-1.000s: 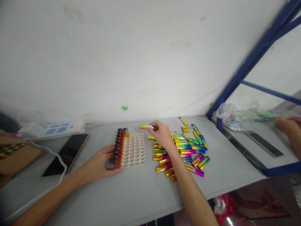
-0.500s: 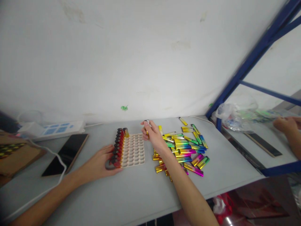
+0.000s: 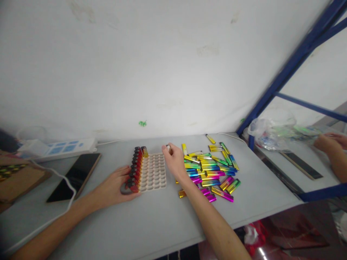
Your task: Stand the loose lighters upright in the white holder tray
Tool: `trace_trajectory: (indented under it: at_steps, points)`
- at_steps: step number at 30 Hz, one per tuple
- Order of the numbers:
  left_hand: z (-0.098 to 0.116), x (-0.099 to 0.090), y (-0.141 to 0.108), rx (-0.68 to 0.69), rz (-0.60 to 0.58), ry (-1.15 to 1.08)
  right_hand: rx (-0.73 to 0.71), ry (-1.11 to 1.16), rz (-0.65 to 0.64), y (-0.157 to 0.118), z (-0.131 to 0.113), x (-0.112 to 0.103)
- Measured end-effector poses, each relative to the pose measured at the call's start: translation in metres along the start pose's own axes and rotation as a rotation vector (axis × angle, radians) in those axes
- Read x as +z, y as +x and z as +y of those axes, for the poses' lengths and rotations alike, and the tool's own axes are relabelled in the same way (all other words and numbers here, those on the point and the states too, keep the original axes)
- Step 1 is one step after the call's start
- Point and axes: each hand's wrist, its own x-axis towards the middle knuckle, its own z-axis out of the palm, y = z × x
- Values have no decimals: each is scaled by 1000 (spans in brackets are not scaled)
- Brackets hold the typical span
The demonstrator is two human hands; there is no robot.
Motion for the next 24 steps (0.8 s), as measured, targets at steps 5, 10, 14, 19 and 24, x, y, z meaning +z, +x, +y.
trace_trajectory:
  at_steps: [5,10,14,19,24]
  points:
    - [4,-3,2,-48,-56,43,-47,36,-151,-1,6,3]
    - [4,-2,3,-52,-44,46,-256,-154,-253,1,0,6]
    - [3,-2,2,-57,-62,27,-258,-306,-310,12,-8,12]
    - [5,-3,3,-68,-74,25,-207,-217,-414,26,-5,23]
    - [7,-3,3,-67,-72,73,-247,-313,-445,26,3,26]
